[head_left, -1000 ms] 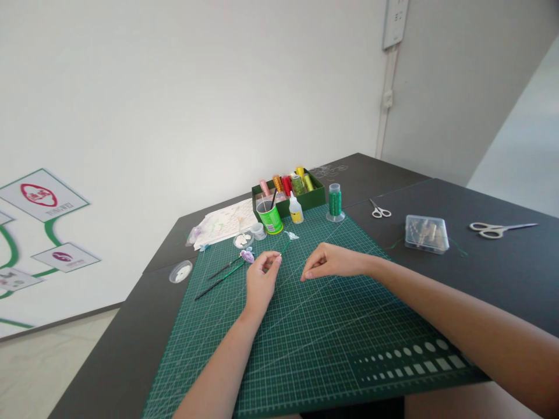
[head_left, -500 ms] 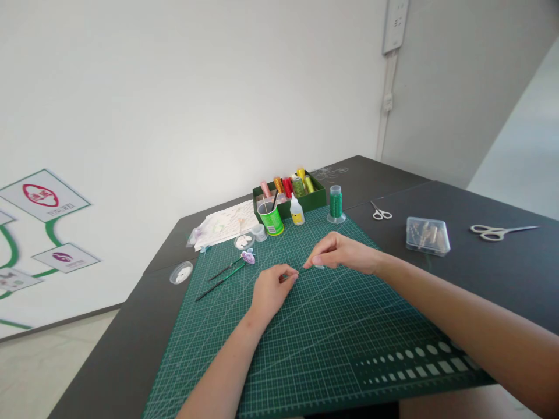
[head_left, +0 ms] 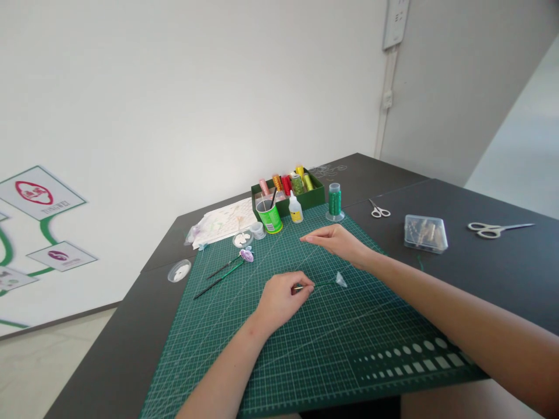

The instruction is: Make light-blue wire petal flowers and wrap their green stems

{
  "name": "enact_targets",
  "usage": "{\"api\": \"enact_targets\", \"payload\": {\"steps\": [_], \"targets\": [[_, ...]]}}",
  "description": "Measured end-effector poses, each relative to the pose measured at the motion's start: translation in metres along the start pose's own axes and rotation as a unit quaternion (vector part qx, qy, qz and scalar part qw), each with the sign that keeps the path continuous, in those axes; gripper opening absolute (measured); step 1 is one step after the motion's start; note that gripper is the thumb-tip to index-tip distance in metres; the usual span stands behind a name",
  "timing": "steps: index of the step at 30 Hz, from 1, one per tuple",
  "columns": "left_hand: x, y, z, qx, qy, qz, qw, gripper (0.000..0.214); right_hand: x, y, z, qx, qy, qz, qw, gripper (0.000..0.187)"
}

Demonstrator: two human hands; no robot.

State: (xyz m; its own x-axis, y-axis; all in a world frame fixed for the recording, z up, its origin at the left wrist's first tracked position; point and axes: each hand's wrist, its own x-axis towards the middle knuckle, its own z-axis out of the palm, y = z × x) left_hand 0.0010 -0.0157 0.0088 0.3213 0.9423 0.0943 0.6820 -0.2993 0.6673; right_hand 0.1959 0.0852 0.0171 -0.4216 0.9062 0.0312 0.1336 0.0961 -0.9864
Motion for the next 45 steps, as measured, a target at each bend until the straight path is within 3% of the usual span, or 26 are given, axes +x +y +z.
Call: {"api": "enact_targets", "payload": {"steps": [14,20,26,31,36,42,45], "targets": [[0.007,-0.014,0.004,-0.144,-0.06,-0.062,0.986,0.023,-0.005,-0.007,-0.003,0.038,-0.058,-0.061,0.996,0.053],[0.008,-0.017,0.002,-0.159,-0.059,-0.067,0.983,0.026,-0.006,-0.007,-0.005,0.06,-0.06,-0.085,0.993,0.048],[0.006,-0.013,0.003,-0.178,-0.071,-0.056,0.98,0.021,-0.005,-0.007,-0.004,0.019,-0.04,-0.063,0.997,0.049],[0.004,-0.007,0.002,-0.17,-0.051,-0.045,0.983,0.012,0.002,0.0,-0.004,-0.033,-0.016,-0.063,0.997,0.04],[0.004,-0.004,0.001,-0.167,-0.031,-0.034,0.985,0.011,0.01,0.012,-0.009,-0.072,-0.043,-0.062,0.995,0.039],[0.003,-0.004,0.002,-0.199,0.03,-0.002,0.98,0.017,0.021,0.033,-0.012,-0.116,-0.066,-0.04,0.99,0.046],[0.004,-0.01,0.002,-0.188,0.098,-0.003,0.977,0.017,0.023,0.04,-0.011,-0.157,-0.085,-0.032,0.983,0.05]]}}
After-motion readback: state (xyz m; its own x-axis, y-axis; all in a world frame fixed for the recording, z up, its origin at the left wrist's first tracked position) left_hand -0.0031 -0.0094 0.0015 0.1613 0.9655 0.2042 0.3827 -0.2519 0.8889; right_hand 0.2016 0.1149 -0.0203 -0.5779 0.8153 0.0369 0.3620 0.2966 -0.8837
